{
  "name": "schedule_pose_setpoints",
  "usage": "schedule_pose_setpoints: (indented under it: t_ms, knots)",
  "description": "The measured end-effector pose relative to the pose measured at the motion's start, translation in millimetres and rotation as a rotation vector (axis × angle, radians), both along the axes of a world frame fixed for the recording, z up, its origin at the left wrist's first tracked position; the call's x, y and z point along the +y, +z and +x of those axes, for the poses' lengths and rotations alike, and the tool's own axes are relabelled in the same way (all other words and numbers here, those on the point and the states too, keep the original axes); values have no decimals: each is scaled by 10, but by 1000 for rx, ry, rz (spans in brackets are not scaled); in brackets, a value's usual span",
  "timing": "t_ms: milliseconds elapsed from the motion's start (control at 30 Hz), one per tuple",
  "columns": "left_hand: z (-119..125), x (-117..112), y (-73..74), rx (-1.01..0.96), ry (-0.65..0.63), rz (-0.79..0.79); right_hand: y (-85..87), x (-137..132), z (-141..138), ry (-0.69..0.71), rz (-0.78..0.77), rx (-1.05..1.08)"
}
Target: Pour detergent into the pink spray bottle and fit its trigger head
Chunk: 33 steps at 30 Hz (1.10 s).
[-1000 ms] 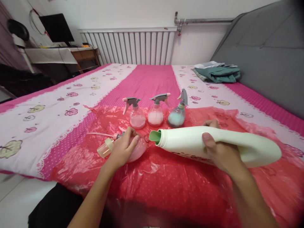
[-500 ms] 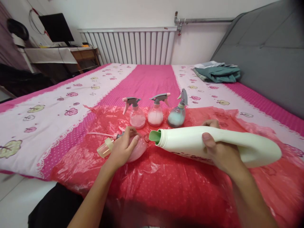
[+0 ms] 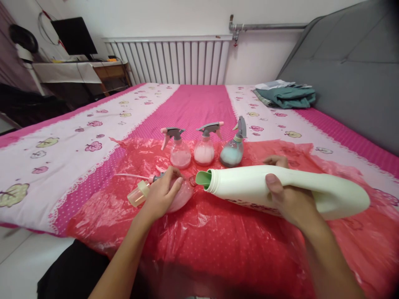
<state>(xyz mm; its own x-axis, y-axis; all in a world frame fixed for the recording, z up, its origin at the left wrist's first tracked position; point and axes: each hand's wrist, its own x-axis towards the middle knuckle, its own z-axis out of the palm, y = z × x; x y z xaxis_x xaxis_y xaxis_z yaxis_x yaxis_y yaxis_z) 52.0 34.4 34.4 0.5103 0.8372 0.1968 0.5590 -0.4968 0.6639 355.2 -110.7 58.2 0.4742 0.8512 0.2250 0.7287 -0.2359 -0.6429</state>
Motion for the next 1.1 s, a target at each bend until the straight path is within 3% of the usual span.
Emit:
schedule_pose_setpoints:
  t_ms: [267, 767, 1100]
  knots:
    - [-5, 6, -44, -60, 2, -53, 64, 4, -56, 60, 1, -65]
    - [5, 2, 12, 0, -10, 24, 52, -6, -35, 7, -13, 1]
    - [7, 4, -17, -45, 3, -40, 54, -10, -49, 8, -1, -17]
